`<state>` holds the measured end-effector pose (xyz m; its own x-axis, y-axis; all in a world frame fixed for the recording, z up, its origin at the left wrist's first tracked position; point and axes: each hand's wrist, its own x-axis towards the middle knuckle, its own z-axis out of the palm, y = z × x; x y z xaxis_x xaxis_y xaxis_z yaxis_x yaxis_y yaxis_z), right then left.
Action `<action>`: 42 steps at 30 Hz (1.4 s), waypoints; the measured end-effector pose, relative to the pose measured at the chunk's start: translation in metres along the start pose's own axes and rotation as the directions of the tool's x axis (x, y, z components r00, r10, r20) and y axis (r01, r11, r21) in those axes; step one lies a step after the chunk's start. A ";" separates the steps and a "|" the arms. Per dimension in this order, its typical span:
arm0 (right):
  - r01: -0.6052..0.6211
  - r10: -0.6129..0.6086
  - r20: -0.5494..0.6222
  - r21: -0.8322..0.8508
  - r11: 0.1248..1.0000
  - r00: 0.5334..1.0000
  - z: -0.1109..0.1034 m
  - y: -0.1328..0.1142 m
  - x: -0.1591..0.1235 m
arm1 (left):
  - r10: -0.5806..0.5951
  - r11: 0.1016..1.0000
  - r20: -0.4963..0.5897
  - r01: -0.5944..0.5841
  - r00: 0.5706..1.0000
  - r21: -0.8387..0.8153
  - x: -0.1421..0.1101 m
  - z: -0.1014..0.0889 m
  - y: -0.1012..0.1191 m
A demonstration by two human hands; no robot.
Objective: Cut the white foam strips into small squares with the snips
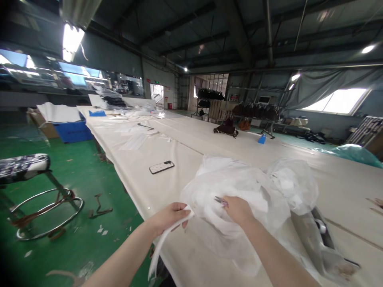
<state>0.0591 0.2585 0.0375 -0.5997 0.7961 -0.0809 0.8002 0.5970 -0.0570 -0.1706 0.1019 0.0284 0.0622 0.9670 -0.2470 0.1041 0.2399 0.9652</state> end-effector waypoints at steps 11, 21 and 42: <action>0.081 -0.081 0.020 -0.001 0.997 0.997 -0.019 0.002 -0.029 | 0.091 0.980 -0.191 -0.122 0.977 -0.158 -0.005 0.038 0.004; -0.188 0.227 -0.313 0.151 0.971 0.922 -0.096 0.065 -0.162 | 0.269 0.961 -0.226 -0.247 0.936 0.121 -0.012 0.077 0.012; -0.094 0.381 0.100 0.995 -0.034 0.919 0.036 0.055 -0.299 | -0.169 0.808 0.921 0.584 0.352 -0.075 -0.031 0.251 -0.019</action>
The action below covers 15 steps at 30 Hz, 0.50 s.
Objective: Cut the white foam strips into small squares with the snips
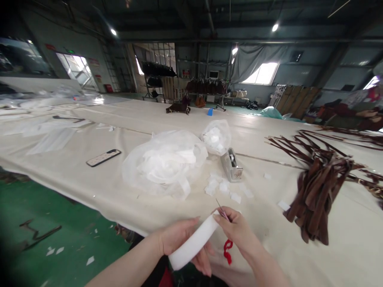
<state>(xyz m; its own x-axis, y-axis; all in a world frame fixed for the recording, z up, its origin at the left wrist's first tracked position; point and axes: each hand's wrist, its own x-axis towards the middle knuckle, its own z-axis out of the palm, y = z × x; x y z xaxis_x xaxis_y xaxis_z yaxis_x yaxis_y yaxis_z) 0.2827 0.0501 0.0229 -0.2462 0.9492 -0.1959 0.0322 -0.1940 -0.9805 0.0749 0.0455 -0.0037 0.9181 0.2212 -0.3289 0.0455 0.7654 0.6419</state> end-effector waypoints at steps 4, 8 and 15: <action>0.032 -0.031 0.099 -0.015 0.999 0.995 -0.013 -0.001 -0.002 | -0.006 0.989 0.122 0.024 0.993 -0.148 0.014 -0.008 -0.013; 0.043 -0.033 0.121 -0.083 0.996 0.992 -0.022 -0.005 0.001 | 0.055 0.978 0.022 -0.049 0.998 -0.205 0.014 -0.013 -0.012; -0.057 0.038 -0.167 -0.113 0.992 0.985 -0.036 0.008 0.012 | 0.230 0.973 -0.479 -0.190 0.847 0.131 0.010 -0.012 0.005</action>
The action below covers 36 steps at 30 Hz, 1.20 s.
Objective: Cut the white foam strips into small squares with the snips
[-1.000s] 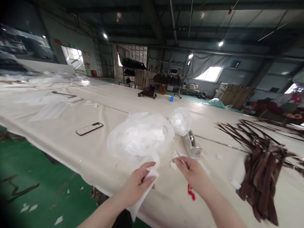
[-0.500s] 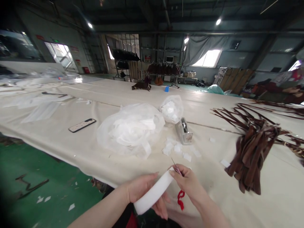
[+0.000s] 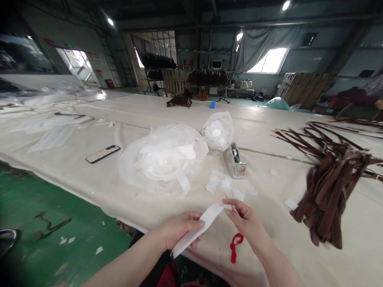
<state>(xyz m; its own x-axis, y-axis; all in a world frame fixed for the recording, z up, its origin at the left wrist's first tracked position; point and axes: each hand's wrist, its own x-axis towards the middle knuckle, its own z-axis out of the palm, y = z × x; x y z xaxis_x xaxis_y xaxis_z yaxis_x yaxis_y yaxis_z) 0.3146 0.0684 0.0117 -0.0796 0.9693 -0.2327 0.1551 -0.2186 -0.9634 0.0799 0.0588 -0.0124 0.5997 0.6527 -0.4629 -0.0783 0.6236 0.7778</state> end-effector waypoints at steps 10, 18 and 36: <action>-0.287 0.287 0.111 -0.015 0.958 0.952 0.031 0.016 -0.014 | 0.196 0.968 -0.328 -0.130 0.924 0.213 0.018 0.005 0.012; -0.345 0.320 0.177 0.133 0.929 0.931 0.034 0.011 -0.007 | 0.203 0.957 -0.192 -0.154 0.960 0.244 0.018 -0.001 0.011; -0.378 0.344 0.184 0.202 0.903 0.921 0.033 0.010 -0.012 | 0.219 0.965 -0.292 -0.162 0.931 0.207 0.027 0.000 0.024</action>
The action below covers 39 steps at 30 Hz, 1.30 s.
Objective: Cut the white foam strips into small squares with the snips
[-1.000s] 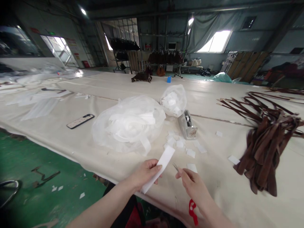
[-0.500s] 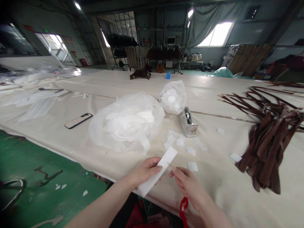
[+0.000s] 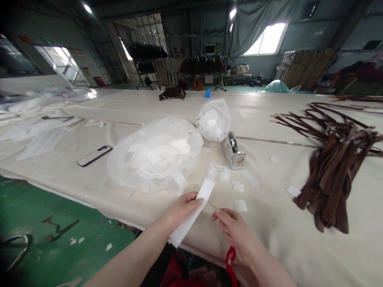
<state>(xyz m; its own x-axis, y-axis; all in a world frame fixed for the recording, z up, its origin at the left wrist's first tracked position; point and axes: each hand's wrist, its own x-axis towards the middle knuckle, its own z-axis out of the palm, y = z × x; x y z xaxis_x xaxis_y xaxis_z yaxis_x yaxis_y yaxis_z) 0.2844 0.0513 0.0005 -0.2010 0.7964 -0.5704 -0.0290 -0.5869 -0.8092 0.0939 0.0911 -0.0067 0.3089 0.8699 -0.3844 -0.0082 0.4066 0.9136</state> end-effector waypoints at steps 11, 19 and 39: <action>-0.005 0.004 0.035 0.035 0.999 0.999 0.001 0.003 0.003 | 0.016 0.999 0.056 -0.018 0.998 0.036 -0.001 -0.007 0.004; 0.012 -0.012 0.020 -0.003 1.000 1.000 0.003 0.004 0.005 | 0.032 0.987 0.186 -0.060 0.982 0.150 0.003 -0.011 -0.008; -0.085 0.091 -0.024 0.178 0.980 0.996 0.005 0.017 0.015 | -0.168 0.925 0.142 0.106 0.976 0.365 0.026 -0.016 -0.002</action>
<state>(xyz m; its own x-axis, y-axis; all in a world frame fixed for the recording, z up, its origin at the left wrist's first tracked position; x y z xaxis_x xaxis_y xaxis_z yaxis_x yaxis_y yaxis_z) 0.2756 0.0528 -0.0207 -0.1790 0.7430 -0.6449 -0.1858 -0.6692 -0.7195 0.0865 0.1171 -0.0207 0.4377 0.7409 -0.5094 0.3721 0.3665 0.8528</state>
